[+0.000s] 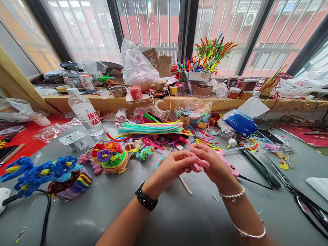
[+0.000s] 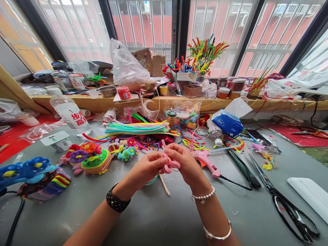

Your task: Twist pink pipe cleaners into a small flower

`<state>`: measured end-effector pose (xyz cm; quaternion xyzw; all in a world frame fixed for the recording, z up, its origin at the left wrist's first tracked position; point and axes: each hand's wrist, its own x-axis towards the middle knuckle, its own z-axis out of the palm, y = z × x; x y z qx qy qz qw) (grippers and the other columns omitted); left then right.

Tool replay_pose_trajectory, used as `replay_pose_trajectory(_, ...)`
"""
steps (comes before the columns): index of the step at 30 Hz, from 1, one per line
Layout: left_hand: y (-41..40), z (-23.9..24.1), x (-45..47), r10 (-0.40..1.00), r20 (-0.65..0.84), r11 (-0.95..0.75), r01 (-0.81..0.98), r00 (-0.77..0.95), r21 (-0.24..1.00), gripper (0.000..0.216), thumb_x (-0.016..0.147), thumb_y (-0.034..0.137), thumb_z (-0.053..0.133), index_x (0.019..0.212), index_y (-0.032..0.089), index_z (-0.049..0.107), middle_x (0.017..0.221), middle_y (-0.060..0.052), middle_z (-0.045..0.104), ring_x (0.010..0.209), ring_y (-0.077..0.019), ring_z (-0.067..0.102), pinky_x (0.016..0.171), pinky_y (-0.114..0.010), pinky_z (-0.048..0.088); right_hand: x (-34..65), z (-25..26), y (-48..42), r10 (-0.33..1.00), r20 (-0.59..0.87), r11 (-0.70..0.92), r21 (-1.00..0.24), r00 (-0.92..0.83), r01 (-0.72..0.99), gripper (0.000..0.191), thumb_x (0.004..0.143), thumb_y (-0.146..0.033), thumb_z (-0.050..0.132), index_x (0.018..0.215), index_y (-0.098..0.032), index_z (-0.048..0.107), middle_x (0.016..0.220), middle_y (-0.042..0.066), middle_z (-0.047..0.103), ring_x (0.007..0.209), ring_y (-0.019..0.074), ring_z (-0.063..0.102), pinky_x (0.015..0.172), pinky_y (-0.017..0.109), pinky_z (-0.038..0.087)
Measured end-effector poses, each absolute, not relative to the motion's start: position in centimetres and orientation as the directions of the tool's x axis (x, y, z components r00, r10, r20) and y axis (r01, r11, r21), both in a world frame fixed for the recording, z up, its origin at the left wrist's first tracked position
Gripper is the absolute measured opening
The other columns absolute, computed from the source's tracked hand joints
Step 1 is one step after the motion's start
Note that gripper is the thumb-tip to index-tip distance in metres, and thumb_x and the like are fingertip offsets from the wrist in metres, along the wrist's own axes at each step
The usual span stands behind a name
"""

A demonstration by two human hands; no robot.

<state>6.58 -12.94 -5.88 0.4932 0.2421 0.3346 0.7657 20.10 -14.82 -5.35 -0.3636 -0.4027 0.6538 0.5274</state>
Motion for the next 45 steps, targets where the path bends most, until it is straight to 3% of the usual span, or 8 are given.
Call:
replay_pose_trajectory(6,-13.2,-5.8,6.7,0.688,-0.026,0.299,-0.250,0.726,0.921,0.026,0.067,0.038,0.069,0.063,0.013,0.067,0.064,-0.005,0.063,0.055,-0.0084,0.045,0.056,-0.022,0.032,19.7,-6.0,-14.3,0.998,-0.068,-0.066,-0.877,-0.015,-0.475,0.027,0.063,-0.034,0.071,0.064,-0.019,0.050,0.048,-0.009,0.045,0.038,0.0055,0.039,0.036,0.019,0.029)
replay_pose_trajectory(10,-13.2,-5.6,6.8,0.731,-0.038,0.299,-0.270,0.681,0.915,0.026,0.066,0.037,0.070,0.060,0.012,0.065,0.060,-0.003,0.060,0.054,-0.0074,0.043,0.055,-0.022,0.031,19.9,-6.1,-14.0,0.993,-0.068,-0.009,-0.854,0.094,-0.520,0.026,0.060,-0.033,0.073,0.065,-0.019,0.051,0.050,-0.009,0.044,0.040,0.0049,0.037,0.038,0.018,0.030)
replay_pose_trajectory(15,-13.0,-5.7,6.7,0.834,-0.031,0.276,-0.369,0.550,0.887,0.023,0.062,0.033,0.073,0.064,0.012,0.065,0.060,0.000,0.057,0.054,-0.0063,0.042,0.055,-0.021,0.031,20.2,-5.3,-14.5,0.982,-0.058,-0.125,-0.911,-0.177,-0.392,0.027,0.068,-0.040,0.067,0.064,-0.016,0.056,0.055,-0.004,0.048,0.047,0.0060,0.041,0.043,0.019,0.031)
replay_pose_trajectory(18,-12.9,-5.7,6.7,0.858,-0.013,0.233,-0.366,0.514,0.901,0.023,0.063,0.033,0.073,0.064,0.012,0.065,0.059,0.000,0.056,0.054,-0.0068,0.042,0.055,-0.022,0.032,20.4,-5.2,-14.7,0.966,-0.091,-0.172,-0.925,-0.243,-0.339,0.027,0.069,-0.041,0.067,0.070,-0.015,0.059,0.056,-0.004,0.049,0.047,0.0060,0.041,0.044,0.019,0.030)
replay_pose_trajectory(23,-13.2,-5.8,7.0,0.861,0.021,0.171,-0.329,0.508,0.929,0.024,0.066,0.034,0.070,0.060,0.012,0.063,0.057,0.000,0.054,0.054,-0.0069,0.042,0.053,-0.022,0.029,20.6,-5.7,-14.5,0.993,-0.008,-0.059,-0.891,-0.114,-0.450,0.030,0.069,-0.039,0.068,0.060,-0.017,0.050,0.050,-0.006,0.044,0.044,0.0057,0.038,0.044,0.020,0.032)
replay_pose_trajectory(29,-13.5,-5.8,7.1,0.834,0.010,0.215,-0.342,0.552,0.915,0.022,0.065,0.031,0.072,0.060,0.013,0.061,0.057,0.002,0.056,0.055,-0.0062,0.044,0.055,-0.020,0.033,20.0,-5.5,-14.6,0.999,0.030,0.045,-0.828,0.037,-0.559,0.029,0.067,-0.035,0.070,0.058,-0.017,0.049,0.048,-0.008,0.042,0.039,0.0041,0.031,0.037,0.019,0.026)
replay_pose_trajectory(38,-13.7,-5.1,6.7,0.833,0.072,0.140,-0.335,0.549,0.932,0.016,0.064,0.021,0.073,0.079,0.017,0.070,0.080,-0.001,0.068,0.077,-0.0117,0.058,0.074,-0.022,0.042,20.1,-5.2,-14.6,0.999,-0.037,-0.040,-0.769,-0.019,-0.637,0.026,0.067,-0.031,0.071,0.057,-0.016,0.051,0.049,-0.007,0.041,0.042,0.0036,0.034,0.039,0.016,0.030)
replay_pose_trajectory(45,-13.6,-5.4,6.7,0.883,0.062,0.132,-0.374,0.466,0.918,0.012,0.070,0.025,0.068,0.078,0.016,0.068,0.076,-0.002,0.067,0.075,-0.0128,0.057,0.074,-0.025,0.041,20.0,-5.1,-14.8,0.984,-0.029,-0.135,-0.775,-0.178,-0.618,0.022,0.064,-0.031,0.073,0.060,-0.014,0.060,0.057,-0.004,0.048,0.050,0.0050,0.041,0.048,0.016,0.039)
